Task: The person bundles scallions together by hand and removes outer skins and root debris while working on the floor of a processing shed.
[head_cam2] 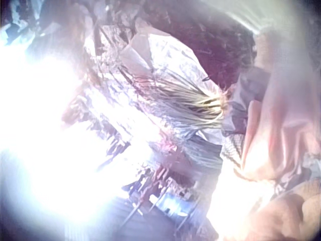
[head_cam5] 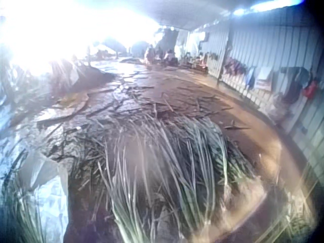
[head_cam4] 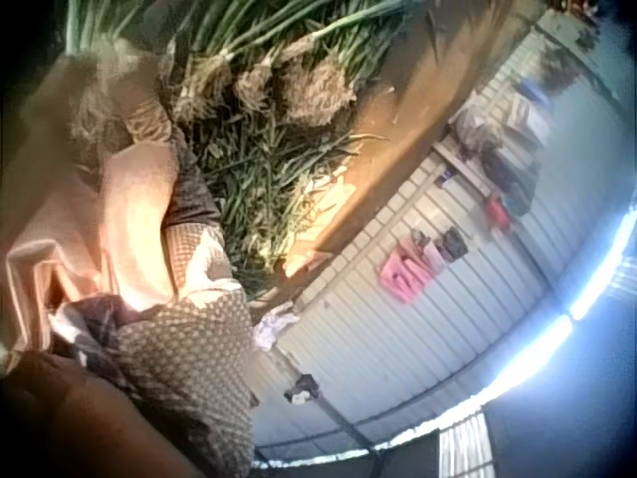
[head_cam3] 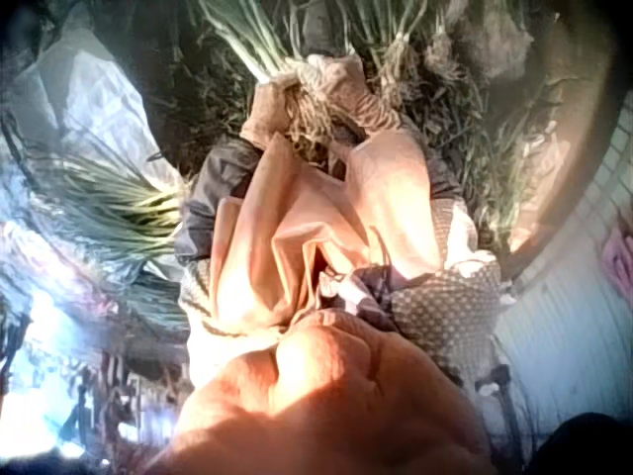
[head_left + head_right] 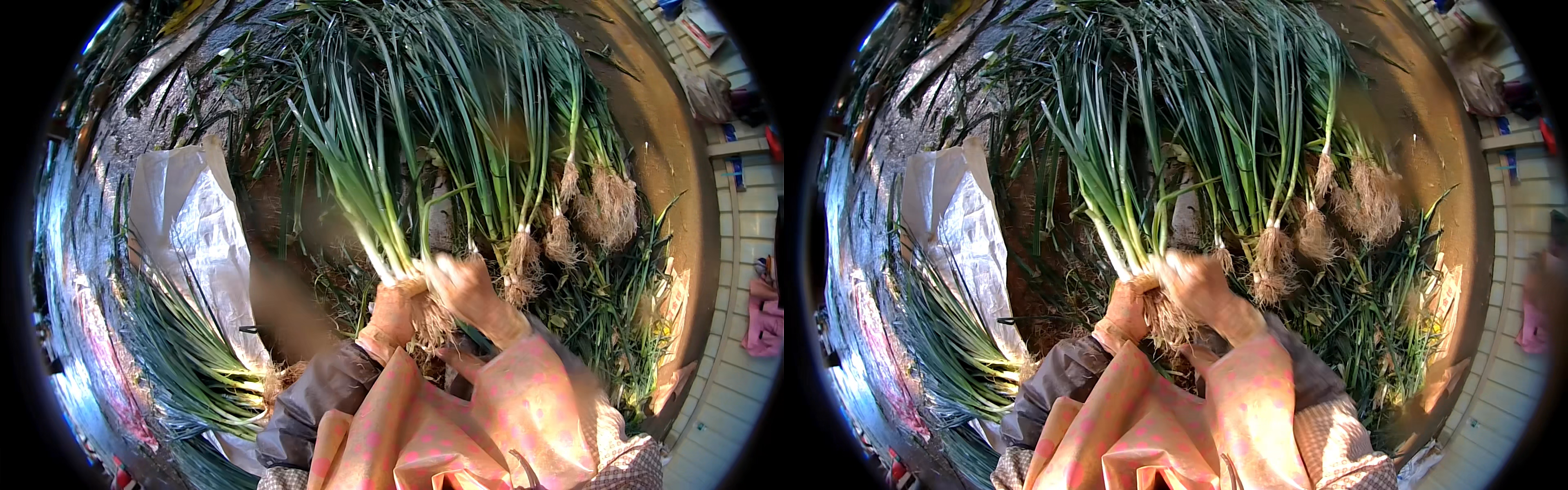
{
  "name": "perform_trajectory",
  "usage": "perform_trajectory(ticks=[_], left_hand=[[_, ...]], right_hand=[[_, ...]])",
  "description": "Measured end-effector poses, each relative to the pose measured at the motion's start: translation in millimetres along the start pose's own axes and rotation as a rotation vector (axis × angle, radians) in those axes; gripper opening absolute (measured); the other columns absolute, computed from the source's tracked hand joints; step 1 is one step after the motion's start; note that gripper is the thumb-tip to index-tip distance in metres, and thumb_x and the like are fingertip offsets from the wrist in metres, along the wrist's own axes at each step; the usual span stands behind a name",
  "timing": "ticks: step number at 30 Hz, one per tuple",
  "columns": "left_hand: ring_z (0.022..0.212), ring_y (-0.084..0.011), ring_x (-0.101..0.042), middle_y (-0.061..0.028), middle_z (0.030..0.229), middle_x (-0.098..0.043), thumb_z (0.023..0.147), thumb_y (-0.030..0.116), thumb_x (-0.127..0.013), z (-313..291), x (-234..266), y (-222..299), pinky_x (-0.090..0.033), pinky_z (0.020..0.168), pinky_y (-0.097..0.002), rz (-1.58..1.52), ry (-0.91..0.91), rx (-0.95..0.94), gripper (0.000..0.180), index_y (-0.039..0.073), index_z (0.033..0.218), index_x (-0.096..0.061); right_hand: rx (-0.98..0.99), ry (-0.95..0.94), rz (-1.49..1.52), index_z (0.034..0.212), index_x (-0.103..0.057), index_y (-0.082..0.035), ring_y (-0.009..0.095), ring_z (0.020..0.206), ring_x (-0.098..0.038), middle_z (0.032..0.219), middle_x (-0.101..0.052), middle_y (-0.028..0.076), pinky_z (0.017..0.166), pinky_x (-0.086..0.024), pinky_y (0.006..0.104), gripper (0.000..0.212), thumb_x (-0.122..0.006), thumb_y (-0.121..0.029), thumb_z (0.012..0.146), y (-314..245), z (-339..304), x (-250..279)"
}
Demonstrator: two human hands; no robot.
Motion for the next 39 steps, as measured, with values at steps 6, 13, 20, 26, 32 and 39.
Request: perform_trajectory(ticks=[6,13,20,26,32,39], left_hand=[[0.084,-0.0176,-0.061,-0.0064,0.093,-0.061,0.085,-0.001,-0.057,-10.2,11.0,26.2,-0.053,0.075,-0.0303,-0.383,-0.173,-0.036,0.021,0.001,0.106,-0.057],[0.081,-0.0204,-0.061,-0.0068,0.097,-0.060,0.091,0.019,-0.056,-20.8,1.2,-9.2,-0.056,0.066,-0.0347,-0.017,-0.209,0.118,0.029,0.005,0.115,-0.052],[0.080,-0.0149,-0.061,-0.0094,0.096,-0.061,0.095,0.016,-0.051,-16.4,44.3,1.4,-0.052,0.070,-0.0310,0.461,-0.308,-0.168,0.033,0.002,0.124,-0.051],[0.067,-0.0202,-0.059,-0.0089,0.074,-0.055,0.090,0.013,-0.054,-36.7,33.3,25.4,-0.056,0.064,-0.0377,-0.188,-0.394,0.177,0.031,0.003,0.119,-0.047],[0.091,-0.0230,-0.062,-0.0122,0.104,-0.062,0.085,0.014,-0.064,-3.4,-5.1,-5.9,-0.054,0.078,-0.0361,0.134,-0.351,0.236,0.031,0.004,0.111,-0.052],[0.095,-0.0201,-0.061,-0.0107,0.108,-0.061,0.087,0.013,-0.062,-0.2,-38.7,8.6,-0.050,0.086,-0.0330,0.090,-0.365,0.236,0.037,-0.002,0.120,-0.053]], right_hand=[[-0.566,-1.542,-0.235,0.113,-0.059,-0.006,0.026,0.080,-0.065,0.090,-0.066,0.010,0.061,-0.052,0.0402,0.048,-0.064,-0.041,0.081,28.1,-93.2,53.4],[-0.852,-0.549,1.079,0.105,-0.061,-0.004,0.020,0.073,-0.063,0.078,-0.065,0.007,0.066,-0.049,0.0335,0.042,-0.062,-0.041,0.085,32.5,5.8,22.4],[-0.068,-0.107,0.241,0.076,-0.056,-0.007,0.021,0.054,-0.056,0.061,-0.055,0.006,0.052,-0.046,0.0345,0.019,-0.053,-0.021,0.088,-16.3,-2.1,-13.6],[-1.091,0.039,0.822,0.101,-0.063,-0.005,0.013,0.074,-0.063,0.086,-0.065,0.006,0.056,-0.050,0.0237,0.032,-0.052,-0.034,0.094,81.5,-61.3,46.6],[-1.265,0.273,0.794,0.084,-0.062,-0.002,0.007,0.048,-0.043,0.057,-0.050,0.001,0.041,-0.037,0.0226,0.028,-0.063,-0.030,0.089,194.1,-76.6,27.2],[-1.283,0.156,0.975,0.081,-0.062,-0.002,0.004,0.048,-0.042,0.057,-0.048,-0.001,0.040,-0.032,0.0217,0.022,-0.061,-0.022,0.090,67.7,-22.4,52.5]])
Point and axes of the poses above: each hand's wrist, its own z-axis towards the middle knuckle, its own x-axis out of the back of the hand, y = z × x, the point moved 1 cm from there along z, towards the middle knuckle
